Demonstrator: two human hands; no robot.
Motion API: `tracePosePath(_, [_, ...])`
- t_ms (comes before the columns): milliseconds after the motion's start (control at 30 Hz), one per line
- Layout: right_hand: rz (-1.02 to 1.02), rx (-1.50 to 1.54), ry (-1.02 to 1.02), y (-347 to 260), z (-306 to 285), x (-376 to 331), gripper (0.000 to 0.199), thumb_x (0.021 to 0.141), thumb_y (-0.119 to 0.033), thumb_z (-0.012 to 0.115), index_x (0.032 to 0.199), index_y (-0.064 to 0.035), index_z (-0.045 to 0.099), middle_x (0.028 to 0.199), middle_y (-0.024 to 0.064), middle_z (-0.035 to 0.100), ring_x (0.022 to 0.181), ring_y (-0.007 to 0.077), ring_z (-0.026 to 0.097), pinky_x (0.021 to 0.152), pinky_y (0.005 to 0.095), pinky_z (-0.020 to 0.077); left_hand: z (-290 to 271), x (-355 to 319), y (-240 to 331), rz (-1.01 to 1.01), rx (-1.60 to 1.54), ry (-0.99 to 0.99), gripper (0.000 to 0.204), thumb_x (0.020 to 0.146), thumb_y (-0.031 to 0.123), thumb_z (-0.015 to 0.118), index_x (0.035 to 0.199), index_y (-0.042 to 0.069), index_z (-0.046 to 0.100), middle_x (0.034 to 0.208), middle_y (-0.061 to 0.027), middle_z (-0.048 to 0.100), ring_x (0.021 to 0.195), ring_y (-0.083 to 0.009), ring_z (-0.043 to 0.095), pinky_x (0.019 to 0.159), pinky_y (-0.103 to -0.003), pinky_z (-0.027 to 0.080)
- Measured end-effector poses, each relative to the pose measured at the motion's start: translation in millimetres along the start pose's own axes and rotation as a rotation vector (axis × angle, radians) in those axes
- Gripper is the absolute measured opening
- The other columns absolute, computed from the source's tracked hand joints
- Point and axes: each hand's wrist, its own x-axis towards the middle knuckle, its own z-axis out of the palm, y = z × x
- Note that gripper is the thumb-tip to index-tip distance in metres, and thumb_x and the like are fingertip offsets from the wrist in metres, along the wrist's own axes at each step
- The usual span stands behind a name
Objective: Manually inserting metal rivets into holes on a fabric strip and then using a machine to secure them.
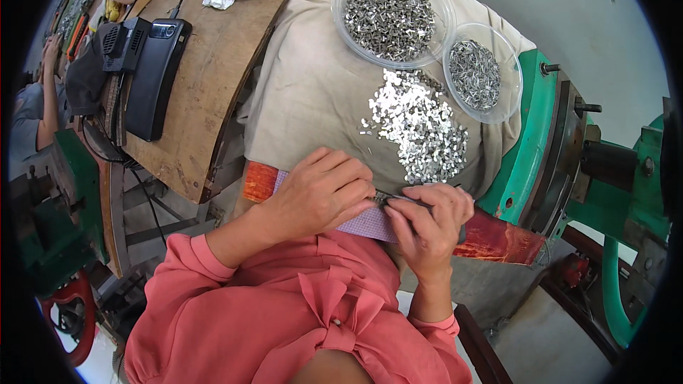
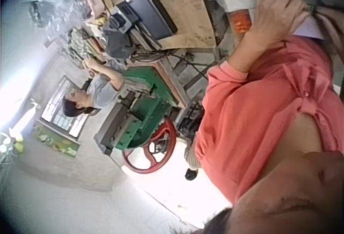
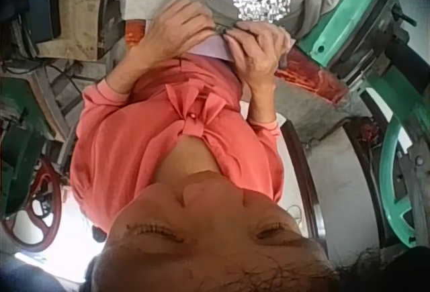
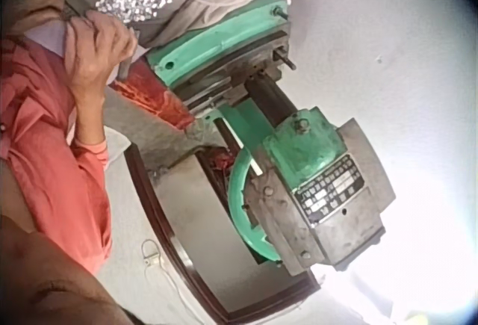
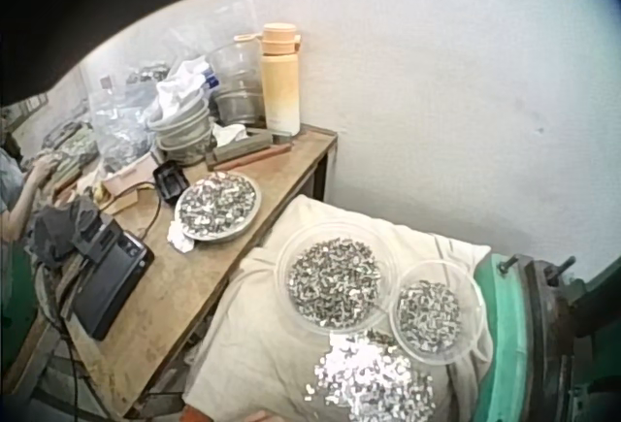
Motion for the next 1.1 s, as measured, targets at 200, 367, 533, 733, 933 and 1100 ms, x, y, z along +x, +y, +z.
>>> tracePosePath(200, [0.075, 0.006, -0.01, 6, -7, -2, 0.018, 0.07, -0.016, 0.083, 0.086, -0.0174, 0.075, 0.102, -0.0037, 0.065, 0.099, 0.0216, 0.057, 0.094, 0.0412, 0.0328, -4, -5, 0, -0.057, -0.08, 0.014, 0.03, 0.075, 0.016, 0.079, 0.099, 0.005, 0.065, 0.103, -0.0078, 0.059, 0.091, -0.0272, 0.058, 0.078, -0.039, 0.048])
tracePosePath(367, [0.048, -0.077, -0.117, 3, -9, 4, 0.018, 0.07, -0.014, 0.083, 0.085, -0.0168, 0.074, 0.103, -0.003, 0.063, 0.101, 0.0219, 0.056, 0.091, 0.0396, 0.0331, -3, -4, -2, -0.046, -0.091, 0.012, 0.031, 0.072, 0.013, 0.082, 0.097, 0.004, 0.066, 0.103, -0.009, 0.06, 0.09, -0.0293, 0.058, 0.076, -0.039, 0.049])
tracePosePath(533, [-0.007, -0.174, -0.117, -8, -3, 5, 0.018, 0.074, -0.013, 0.078, 0.09, -0.0129, 0.069, 0.104, -0.0018, 0.063, 0.102, 0.0214, 0.056, 0.092, 0.0386, 0.0338, -6, -4, -3, -0.025, -0.065, -0.027, 0.028, 0.075, 0.014, 0.077, 0.099, 0.004, 0.064, 0.104, -0.0065, 0.058, 0.093, -0.0258, 0.057, 0.082, -0.038, 0.048])
tracePosePath(733, [-0.03, -0.271, -0.126, -12, 1, -1, 0.017, 0.08, -0.013, 0.071, 0.096, -0.0088, 0.065, 0.113, 0.0006, 0.062, 0.109, 0.0213, 0.053, 0.095, 0.0383, 0.0334, -6, -4, -5, -0.008, -0.072, 0.008, 0.03, 0.071, 0.012, 0.082, 0.096, 0.004, 0.066, 0.101, -0.0076, 0.061, 0.087, -0.0271, 0.059, 0.073, -0.038, 0.049])
tracePosePath(933, [0.019, -0.285, -0.133, -11, -10, 0, 0.017, 0.078, -0.012, 0.071, 0.093, -0.0091, 0.064, 0.122, 0.002, 0.059, 0.116, 0.0241, 0.049, 0.098, 0.0409, 0.0325, -4, -4, -6, 0.016, -0.042, 0.008, 0.029, 0.073, 0.013, 0.081, 0.097, 0.005, 0.066, 0.101, -0.0067, 0.061, 0.087, -0.0265, 0.059, 0.074, -0.038, 0.048])
tracePosePath(1100, [0.084, -0.323, 0.023, -2, -29, 17, 0.021, 0.074, -0.002, 0.073, 0.091, -0.0098, 0.062, 0.122, 0.0039, 0.06, 0.118, 0.032, 0.049, 0.1, 0.0438, 0.0334, -2, 0, -4, 0.046, -0.016, -0.01, 0.028, 0.074, 0.015, 0.081, 0.097, 0.006, 0.066, 0.102, -0.0053, 0.061, 0.088, -0.0243, 0.06, 0.075, -0.036, 0.045])
